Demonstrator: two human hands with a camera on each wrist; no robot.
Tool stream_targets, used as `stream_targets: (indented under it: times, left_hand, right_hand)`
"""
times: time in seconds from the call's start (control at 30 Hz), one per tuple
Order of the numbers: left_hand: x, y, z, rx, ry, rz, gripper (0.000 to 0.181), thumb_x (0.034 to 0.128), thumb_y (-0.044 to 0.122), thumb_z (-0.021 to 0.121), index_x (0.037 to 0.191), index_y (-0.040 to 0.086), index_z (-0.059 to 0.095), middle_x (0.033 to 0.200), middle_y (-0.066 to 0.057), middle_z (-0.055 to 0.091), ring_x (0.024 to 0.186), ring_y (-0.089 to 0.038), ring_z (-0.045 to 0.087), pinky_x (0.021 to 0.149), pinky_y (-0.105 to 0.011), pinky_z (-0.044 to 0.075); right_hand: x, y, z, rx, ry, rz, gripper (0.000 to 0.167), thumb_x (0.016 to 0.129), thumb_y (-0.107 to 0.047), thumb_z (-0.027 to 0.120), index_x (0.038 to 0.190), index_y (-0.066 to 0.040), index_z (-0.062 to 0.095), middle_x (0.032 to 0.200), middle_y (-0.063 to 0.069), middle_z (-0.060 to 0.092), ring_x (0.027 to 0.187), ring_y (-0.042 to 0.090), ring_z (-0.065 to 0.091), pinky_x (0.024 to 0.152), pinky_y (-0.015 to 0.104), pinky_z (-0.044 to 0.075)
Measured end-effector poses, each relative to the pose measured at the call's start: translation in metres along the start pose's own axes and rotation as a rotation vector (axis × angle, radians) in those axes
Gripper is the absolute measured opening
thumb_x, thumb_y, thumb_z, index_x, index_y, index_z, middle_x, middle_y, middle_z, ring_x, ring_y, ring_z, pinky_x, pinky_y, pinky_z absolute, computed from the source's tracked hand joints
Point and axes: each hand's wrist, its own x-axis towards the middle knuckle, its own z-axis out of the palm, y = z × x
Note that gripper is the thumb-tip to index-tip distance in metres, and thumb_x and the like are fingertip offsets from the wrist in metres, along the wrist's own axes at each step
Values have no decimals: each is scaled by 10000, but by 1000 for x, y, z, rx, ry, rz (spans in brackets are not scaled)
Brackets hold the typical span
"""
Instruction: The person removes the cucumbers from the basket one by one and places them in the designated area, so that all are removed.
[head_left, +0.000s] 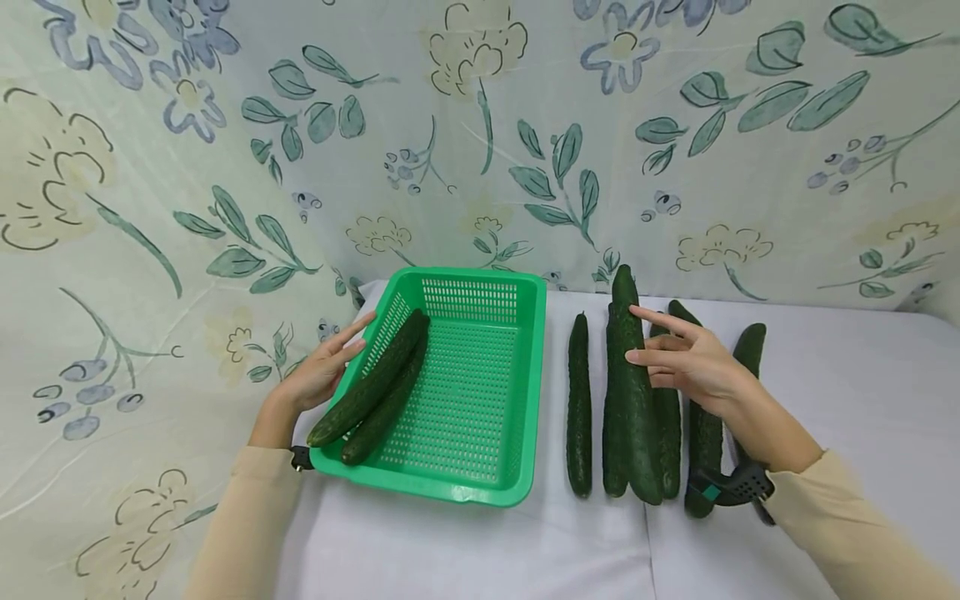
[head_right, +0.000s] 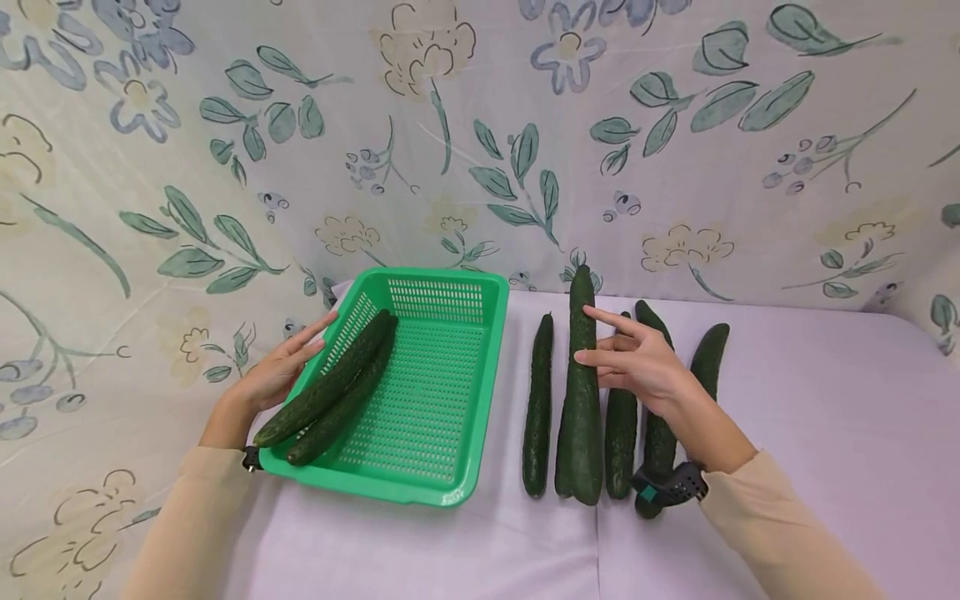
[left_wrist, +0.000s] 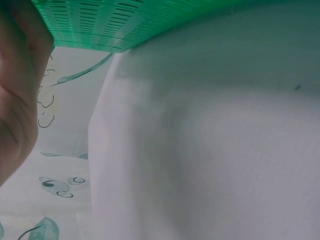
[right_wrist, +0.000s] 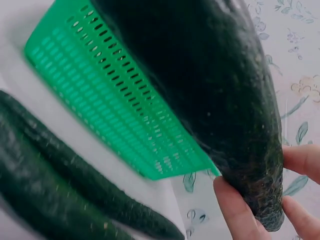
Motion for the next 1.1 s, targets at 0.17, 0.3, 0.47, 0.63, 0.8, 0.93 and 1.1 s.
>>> stream_targets:
  times: [0.17,0.3,0.47,0.63,0.8,0.93,1.1]
  left_hand:
    - [0,0,-1,-5,-10,7,533,1120,229,317,1623,255,144,646,21,581,407,-76,473,462,-225,444]
    - [1,0,-2,-14,-20,12,534,1120,219,314,1624,248,139,681,12,605,427,-82,497,488,-231,465]
    - [1,-1,-2,-29,-20,10,533,1120,219,310,1624,249,138,905,-15,704,481,-89,558,519,-235,492]
    - [0,0,-2,-27,-10,4,534,1118,231,318,1623,258,147,992,-24,715,505,-90,578,537,-237,505]
    - [1,0,-2,-26,-12,4,535,1119,231,317,1624,254,142,945,-17,708,505,-91,578,546,-239,509]
    - [0,-1,-2,-20,-14,-1,534,1119,236,316,1623,261,142,841,-2,686,468,-85,543,526,-237,495]
    - [0,-1,-1,-17,-14,0,532,1120,235,315,1623,267,145,745,4,648,446,-83,521,522,-234,490]
  right_hand:
    - [-6,2,-12,-14,18,15,799,908,-33,735,1578,-212,338,1041,88,483,685,128,501,637,289,485]
    - [-11,3,-23,-7,24,14,793,914,-23,724,1575,-238,345,1039,81,476,683,125,502,638,293,483]
    - [-15,7,-39,-59,42,4,743,929,-37,708,1556,-274,387,1003,32,533,726,121,531,664,302,493]
    - [-19,13,-56,-141,53,-6,712,959,-63,676,1553,-322,381,1168,110,477,784,112,542,680,299,490]
    - [-24,18,-72,-214,61,-13,710,983,-103,652,1564,-361,335,1284,156,378,860,42,561,708,268,498]
    - [-28,20,-83,-236,71,-4,717,987,-122,650,1571,-365,312,1395,179,282,942,39,596,755,266,527]
    - [-30,22,-95,-199,84,-8,706,980,-79,649,1561,-348,352,1316,137,330,926,65,613,740,278,532]
